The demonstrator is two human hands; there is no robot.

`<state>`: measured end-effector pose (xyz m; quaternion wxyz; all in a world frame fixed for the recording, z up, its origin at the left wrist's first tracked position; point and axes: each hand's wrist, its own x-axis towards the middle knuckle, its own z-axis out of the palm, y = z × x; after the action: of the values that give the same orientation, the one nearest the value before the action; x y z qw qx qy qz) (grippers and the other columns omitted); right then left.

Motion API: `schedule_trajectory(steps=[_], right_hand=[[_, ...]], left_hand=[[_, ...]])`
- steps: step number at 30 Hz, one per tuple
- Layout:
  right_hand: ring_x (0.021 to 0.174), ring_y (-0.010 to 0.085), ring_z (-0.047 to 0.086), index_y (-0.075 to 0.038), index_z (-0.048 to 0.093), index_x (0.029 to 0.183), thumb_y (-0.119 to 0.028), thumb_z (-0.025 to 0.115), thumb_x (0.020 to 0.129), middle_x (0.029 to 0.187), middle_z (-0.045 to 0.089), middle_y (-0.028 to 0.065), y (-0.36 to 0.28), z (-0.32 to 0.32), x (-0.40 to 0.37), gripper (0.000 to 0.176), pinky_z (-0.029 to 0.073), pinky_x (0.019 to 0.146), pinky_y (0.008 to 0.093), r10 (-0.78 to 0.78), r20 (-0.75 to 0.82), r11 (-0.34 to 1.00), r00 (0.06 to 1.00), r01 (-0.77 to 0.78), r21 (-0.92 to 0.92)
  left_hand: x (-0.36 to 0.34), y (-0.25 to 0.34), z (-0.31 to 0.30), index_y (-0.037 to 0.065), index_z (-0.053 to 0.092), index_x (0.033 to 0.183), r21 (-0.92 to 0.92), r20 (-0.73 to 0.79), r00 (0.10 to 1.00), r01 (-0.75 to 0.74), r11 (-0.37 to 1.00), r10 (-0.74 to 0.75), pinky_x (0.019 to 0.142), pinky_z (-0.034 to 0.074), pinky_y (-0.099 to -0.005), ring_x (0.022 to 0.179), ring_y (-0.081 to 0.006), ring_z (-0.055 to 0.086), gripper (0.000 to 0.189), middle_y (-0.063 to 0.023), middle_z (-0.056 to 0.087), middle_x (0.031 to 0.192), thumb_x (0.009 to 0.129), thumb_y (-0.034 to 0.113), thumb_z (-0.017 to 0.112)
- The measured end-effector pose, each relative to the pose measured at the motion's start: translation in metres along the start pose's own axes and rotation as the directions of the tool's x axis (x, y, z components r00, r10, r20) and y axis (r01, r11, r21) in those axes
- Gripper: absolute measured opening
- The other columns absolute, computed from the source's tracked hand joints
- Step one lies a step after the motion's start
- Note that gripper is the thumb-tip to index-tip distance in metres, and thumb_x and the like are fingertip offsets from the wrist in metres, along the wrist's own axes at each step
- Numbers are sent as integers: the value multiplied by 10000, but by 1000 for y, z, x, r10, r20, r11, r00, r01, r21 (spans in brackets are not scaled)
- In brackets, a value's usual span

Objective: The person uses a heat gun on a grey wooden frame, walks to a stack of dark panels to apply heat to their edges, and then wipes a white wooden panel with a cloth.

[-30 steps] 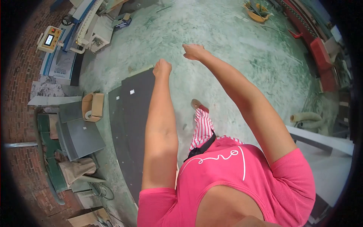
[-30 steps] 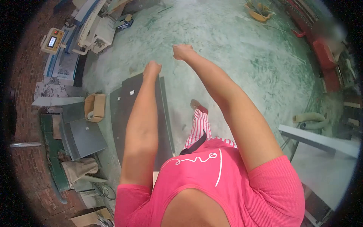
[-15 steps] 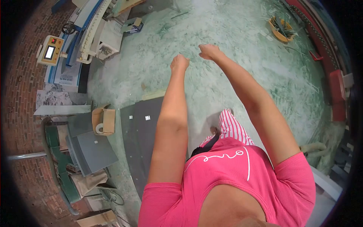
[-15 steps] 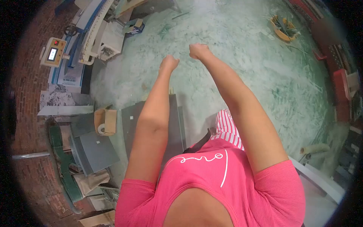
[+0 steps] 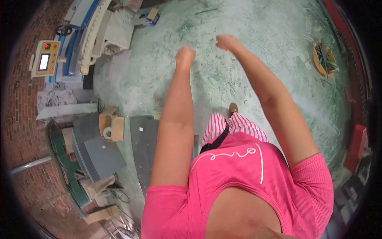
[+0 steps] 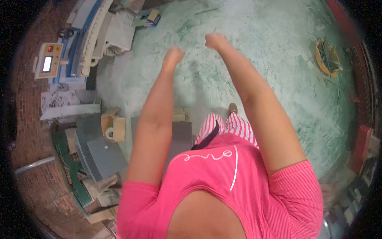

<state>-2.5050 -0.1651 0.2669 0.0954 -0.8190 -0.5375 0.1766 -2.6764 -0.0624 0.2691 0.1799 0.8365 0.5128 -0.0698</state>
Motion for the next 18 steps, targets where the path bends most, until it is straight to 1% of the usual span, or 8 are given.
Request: schedule_trajectory(steps=[1,5,7,8,9,14,16,18], right_hand=[[873,350,591,-39,632,890,-138,480,699,923,617,187,4,-8,27,263,478,725,450,-26,-19,1000,999,26,-13],[829,351,602,-25,637,837,-133,478,683,882,624,189,20,-31,135,246,478,704,446,-46,16,998,999,46,30],[817,342,606,-19,640,802,-133,477,675,839,630,185,34,-33,192,236,477,689,444,-28,119,999,992,30,-11],[817,342,606,-19,640,802,-133,477,675,839,630,185,42,-32,217,236,477,689,444,-22,126,1000,992,25,-20],[811,338,607,-22,642,796,-129,476,672,816,631,181,49,-32,243,234,477,684,438,-19,124,1000,992,21,-10],[817,328,608,-33,647,798,-126,474,671,800,633,172,79,-47,382,233,479,683,423,-17,152,997,988,28,-70],[847,325,602,-40,645,833,-128,475,680,862,629,173,86,-66,434,245,480,698,418,29,291,997,956,-7,-78],[863,325,599,-41,644,845,-126,474,683,889,624,176,93,-84,487,249,481,707,418,18,247,998,969,-2,-64]], left_hand=[[22,7,-9,6,613,636,19,-69,997,-13,1000,14,648,467,-367,652,-271,605,318,-130,617,648,750,295,544],[128,24,-27,-1,606,629,13,-31,999,8,1000,-8,645,466,-366,650,-270,603,358,-126,614,641,770,323,545],[184,32,-24,-1,600,621,22,-22,1000,9,1000,-8,645,466,-366,644,-267,601,381,-123,612,639,780,340,544],[213,37,-28,25,608,812,20,76,994,76,997,-77,734,462,-378,820,-284,581,314,-137,597,860,767,333,565],[244,43,-35,50,617,1003,23,168,975,142,990,-144,823,458,-390,996,-302,560,373,-151,582,1082,754,326,587],[409,40,-50,57,599,1040,5,250,950,190,982,-186,828,455,-379,1015,-290,552,403,-137,575,1102,763,348,583],[455,45,-71,56,598,1039,-9,272,940,215,977,-204,827,455,-378,1016,-293,551,401,-137,575,1102,764,347,583],[497,59,-98,50,597,1035,-39,249,957,165,986,-150,826,455,-377,1018,-295,549,396,-135,573,1105,768,342,580]])
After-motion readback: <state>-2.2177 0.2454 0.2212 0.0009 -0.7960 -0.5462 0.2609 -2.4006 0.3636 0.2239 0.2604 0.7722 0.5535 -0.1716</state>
